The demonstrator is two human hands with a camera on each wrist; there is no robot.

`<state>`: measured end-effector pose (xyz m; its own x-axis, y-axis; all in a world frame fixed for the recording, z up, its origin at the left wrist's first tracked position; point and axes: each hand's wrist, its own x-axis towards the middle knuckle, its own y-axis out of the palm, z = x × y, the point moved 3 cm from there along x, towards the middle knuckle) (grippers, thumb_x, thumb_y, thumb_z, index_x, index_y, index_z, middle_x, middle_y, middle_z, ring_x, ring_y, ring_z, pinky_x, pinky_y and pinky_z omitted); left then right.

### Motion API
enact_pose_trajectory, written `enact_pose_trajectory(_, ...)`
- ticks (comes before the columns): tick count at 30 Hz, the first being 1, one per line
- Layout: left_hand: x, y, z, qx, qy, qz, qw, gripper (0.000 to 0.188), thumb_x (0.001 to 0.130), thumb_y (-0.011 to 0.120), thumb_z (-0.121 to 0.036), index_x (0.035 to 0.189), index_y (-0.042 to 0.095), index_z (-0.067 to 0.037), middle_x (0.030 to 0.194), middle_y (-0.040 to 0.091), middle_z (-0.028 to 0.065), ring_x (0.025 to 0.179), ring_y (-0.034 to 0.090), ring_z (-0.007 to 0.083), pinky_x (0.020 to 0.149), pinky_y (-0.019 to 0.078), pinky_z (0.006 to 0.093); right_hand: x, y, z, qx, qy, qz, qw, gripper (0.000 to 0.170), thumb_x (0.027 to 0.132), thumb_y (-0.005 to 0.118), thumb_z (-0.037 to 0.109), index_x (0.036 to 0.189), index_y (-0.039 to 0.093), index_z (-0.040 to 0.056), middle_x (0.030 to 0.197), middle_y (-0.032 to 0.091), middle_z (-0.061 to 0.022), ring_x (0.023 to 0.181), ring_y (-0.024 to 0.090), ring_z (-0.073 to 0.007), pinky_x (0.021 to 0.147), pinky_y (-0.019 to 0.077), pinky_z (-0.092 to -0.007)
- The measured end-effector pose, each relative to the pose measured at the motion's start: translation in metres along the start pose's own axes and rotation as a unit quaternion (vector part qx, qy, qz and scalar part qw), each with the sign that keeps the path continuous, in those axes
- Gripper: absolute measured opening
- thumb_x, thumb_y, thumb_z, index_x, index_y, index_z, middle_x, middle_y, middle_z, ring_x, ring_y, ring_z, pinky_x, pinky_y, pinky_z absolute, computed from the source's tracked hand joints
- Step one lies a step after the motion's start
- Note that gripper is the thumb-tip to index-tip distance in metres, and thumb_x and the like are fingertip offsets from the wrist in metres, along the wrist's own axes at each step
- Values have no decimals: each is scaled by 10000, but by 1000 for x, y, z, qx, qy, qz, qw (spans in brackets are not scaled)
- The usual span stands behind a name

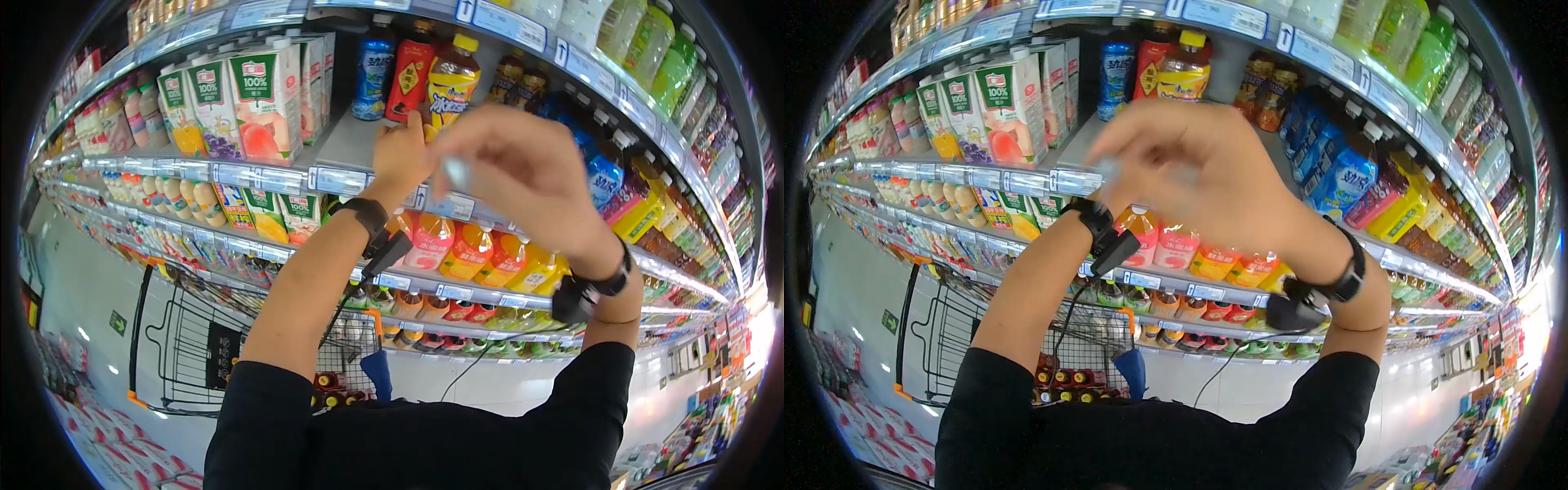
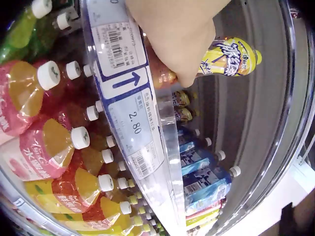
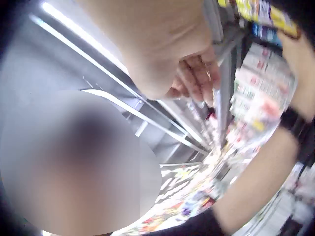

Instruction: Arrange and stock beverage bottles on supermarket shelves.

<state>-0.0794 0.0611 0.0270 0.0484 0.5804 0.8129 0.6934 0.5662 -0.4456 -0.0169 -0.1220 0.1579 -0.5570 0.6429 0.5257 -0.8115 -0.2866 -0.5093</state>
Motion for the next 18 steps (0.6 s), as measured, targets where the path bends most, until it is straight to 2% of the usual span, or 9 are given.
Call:
enact_pose_trajectory(1,-1,0,0,-2,0,0,1000,506,680,696,-414,948,498,-33,699,646,116,639,639,276,729,443,389,-4,8,34,-27,-138,84,987,181,807,571,25,957,602,-72,915,635,-142,808,641,-205,700,508,-300)
enact_pose_trajectory(2,-2,-1,-1,-2,1,1,1000,505,681,696,-412,951,497,-34,701,647,115,640,640,275,727,443,392,-12,15,55,-21,-211,156,965,181,809,571,27,957,601,-71,915,635,-142,808,641,-205,700,507,-300)
enact_pose_trajectory(4,-4,-2,-4,1,0,2,1000,501,683,696,-409,952,495,-38,705,648,113,643,642,272,724,442,392,-31,28,80,-22,-260,255,931,181,811,570,31,958,601,-70,915,635,-143,807,640,-205,700,507,-300)
enact_pose_trajectory(8,-3,-4,-3,-5,12,-14,1000,493,681,696,-417,935,493,-46,695,648,108,636,644,267,715,440,388,-53,43,88,-36,-281,332,900,182,816,569,40,959,600,-69,915,634,-143,807,639,-206,700,506,-301)
enact_pose_trajectory(12,-5,2,-2,33,4,-10,999,505,680,692,-435,932,493,-45,700,650,107,632,644,261,710,442,384,-62,44,85,-44,-283,340,896,183,821,568,48,960,598,-67,915,634,-143,806,638,-207,700,506,-302)
enact_pose_trajectory(18,-5,4,0,25,17,-19,999,529,680,686,-450,951,498,-36,701,650,105,634,644,262,692,442,385,-70,43,79,-44,-281,340,896,185,829,567,60,962,597,-65,915,634,-144,805,636,-208,700,504,-303)
